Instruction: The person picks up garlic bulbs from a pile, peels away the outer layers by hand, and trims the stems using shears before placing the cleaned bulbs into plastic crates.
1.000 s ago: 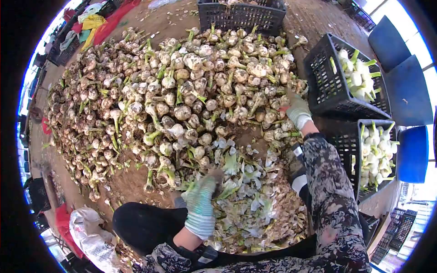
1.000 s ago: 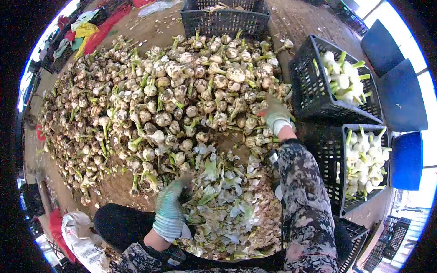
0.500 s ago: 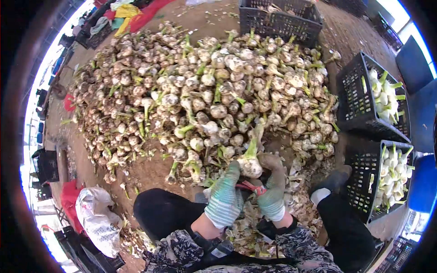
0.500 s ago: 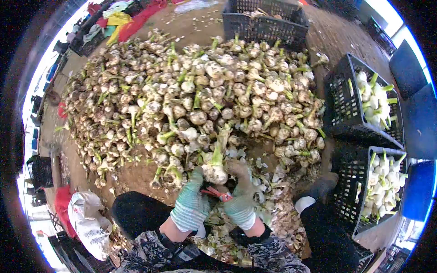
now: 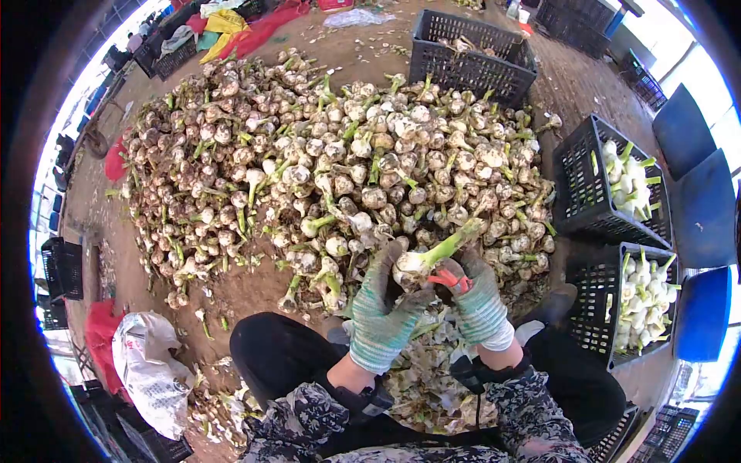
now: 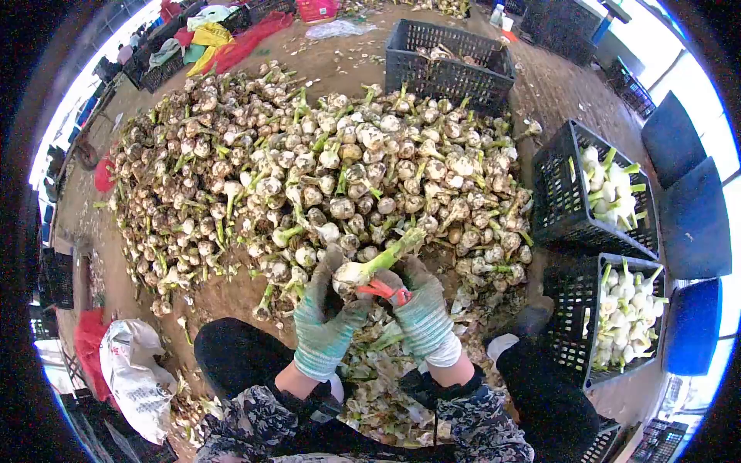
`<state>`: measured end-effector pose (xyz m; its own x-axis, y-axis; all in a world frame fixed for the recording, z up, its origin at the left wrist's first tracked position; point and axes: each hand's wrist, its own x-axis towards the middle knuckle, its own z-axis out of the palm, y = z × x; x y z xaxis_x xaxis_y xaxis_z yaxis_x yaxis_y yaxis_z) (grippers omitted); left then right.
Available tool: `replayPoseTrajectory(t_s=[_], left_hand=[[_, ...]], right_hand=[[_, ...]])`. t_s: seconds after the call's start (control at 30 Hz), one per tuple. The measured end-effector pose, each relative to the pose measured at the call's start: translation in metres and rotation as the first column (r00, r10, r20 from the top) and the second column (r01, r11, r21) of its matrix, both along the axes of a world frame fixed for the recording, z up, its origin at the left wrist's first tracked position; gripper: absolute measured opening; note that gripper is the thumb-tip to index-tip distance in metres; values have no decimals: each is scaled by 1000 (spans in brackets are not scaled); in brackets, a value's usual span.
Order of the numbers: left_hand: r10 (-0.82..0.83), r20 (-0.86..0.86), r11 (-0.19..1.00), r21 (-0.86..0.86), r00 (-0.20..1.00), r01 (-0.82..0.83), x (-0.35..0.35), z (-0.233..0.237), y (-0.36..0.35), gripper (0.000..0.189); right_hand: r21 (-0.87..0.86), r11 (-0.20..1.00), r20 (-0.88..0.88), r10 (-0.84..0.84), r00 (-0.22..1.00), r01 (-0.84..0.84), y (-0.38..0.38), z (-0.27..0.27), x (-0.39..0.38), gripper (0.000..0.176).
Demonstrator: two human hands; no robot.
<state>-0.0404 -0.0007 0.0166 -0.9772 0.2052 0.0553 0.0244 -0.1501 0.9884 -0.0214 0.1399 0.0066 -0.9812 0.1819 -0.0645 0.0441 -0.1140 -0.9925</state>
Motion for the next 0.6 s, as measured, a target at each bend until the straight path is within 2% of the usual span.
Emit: replayPoseTrajectory(t_s=[0.03, 0.07, 0.1, 0.17, 0.2, 0.23, 0.3, 0.33, 0.43, 0.47, 0.5, 0.53, 0.57, 0.6], left_hand=[[-17, -6, 1000, -27, 1000, 17, 0, 2, -1, 67], [-16, -4, 1000, -20, 1000, 16, 0, 6, -2, 67], [-25, -13, 1000, -18, 1000, 24, 0, 10, -3, 67], [-32, -17, 999, -11, 999, 32, 1, 12, -3, 68], [-30, 8, 999, 43, 1000, 29, 1, 9, -3, 69], [-27, 31, 995, 97, 999, 24, 0, 7, -3, 69], [-8, -6, 997, 76, 1000, 9, 1, 6, -5, 69], [-29, 17, 992, 124, 999, 26, 1, 8, -6, 68], [-73, -6, 969, 235, 997, 72, 2, 7, -8, 64], [-88, -4, 975, 204, 996, 87, 2, 6, -9, 64], [-104, -2, 980, 172, 995, 103, 3, 6, -9, 64], [-69, 63, 967, 248, 996, 52, 6, 14, -5, 52], [-71, 66, 966, 252, 995, 52, 5, 13, -8, 52], [-146, 177, 960, 263, 973, 96, 3, 10, -14, 45]], right_hand=[[-24, 1000, -7, 19, 1000, -19, 0, 3, -1, 75], [28, 999, 165, 38, 986, -43, 3, 14, -3, 79], [33, 999, 168, 37, 985, -43, 4, 16, -2, 79], [119, 991, 41, 60, 997, -65, 5, 19, 2, 74], [29, 997, 45, 69, 997, -70, 4, 16, 1, 75], [35, 997, 45, 72, 996, -73, 4, 15, 1, 75], [-116, 987, 4, 114, 993, -113, 4, 12, 4, 79], [-212, 971, 18, 116, 993, -110, 3, 10, 8, 85], [-305, 944, 96, 158, 983, -122, 9, -8, 14, 82], [-188, 974, 31, 134, 990, -126, 7, 9, 15, 75], [-185, 975, 37, 131, 991, -122, 11, -3, 19, 75], [-20, 998, 91, 69, 993, -68, 7, -2, 15, 67], [149, 989, 133, 1, 991, -21, 5, 2, 13, 60], [-216, 976, 8, -5, 1000, 6, 0, 9, 20, 44]])
